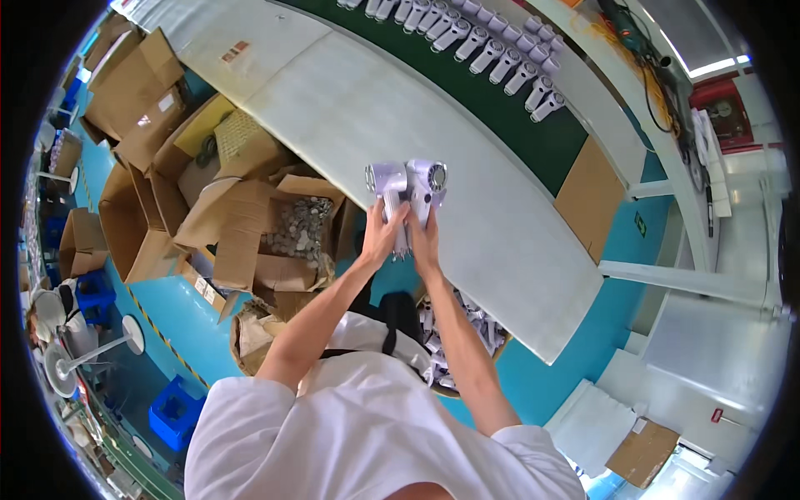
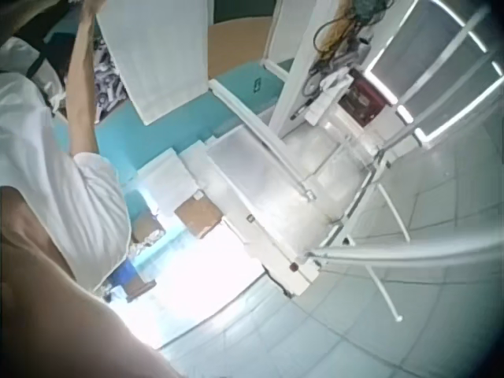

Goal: The person assembles portable fans by fitting metal rings onto the fan heads and tapping them with a padded mallet. The person then gathers the assembled fans from the workbench, carries them across the room, and places them onto another assembly table.

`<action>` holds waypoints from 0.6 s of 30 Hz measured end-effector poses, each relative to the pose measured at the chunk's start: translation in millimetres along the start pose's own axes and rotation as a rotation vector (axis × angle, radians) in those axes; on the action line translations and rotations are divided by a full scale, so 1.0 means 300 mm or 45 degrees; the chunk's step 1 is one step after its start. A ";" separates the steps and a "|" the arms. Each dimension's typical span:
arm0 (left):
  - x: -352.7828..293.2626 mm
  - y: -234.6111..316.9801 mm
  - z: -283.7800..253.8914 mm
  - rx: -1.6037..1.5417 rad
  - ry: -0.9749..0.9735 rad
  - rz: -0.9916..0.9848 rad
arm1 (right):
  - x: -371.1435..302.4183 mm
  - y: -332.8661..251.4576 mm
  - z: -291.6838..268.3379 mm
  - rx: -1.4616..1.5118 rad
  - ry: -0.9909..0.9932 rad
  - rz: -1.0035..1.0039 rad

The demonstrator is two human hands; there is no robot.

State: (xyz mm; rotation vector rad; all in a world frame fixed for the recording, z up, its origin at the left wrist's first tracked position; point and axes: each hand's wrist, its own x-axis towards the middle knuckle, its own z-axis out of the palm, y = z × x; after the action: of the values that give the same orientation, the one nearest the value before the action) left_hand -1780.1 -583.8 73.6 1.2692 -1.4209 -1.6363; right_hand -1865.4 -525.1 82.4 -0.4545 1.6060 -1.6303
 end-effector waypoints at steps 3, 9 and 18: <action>0.156 0.013 0.086 -0.002 -0.064 -0.084 | 0.169 -0.040 -0.028 0.007 -0.006 0.050; 0.263 -0.008 0.248 0.037 -0.057 -0.137 | 0.364 0.031 -0.154 -0.228 0.075 0.116; 0.223 -0.105 0.291 0.305 0.310 -0.102 | 0.540 -0.057 -0.484 -0.579 0.148 -0.053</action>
State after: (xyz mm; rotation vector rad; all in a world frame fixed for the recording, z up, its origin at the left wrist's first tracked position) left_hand -1880.1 -604.7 22.1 1.6196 -1.4598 -1.3347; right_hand -2077.4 -548.1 35.9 -0.6361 2.0760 -1.3342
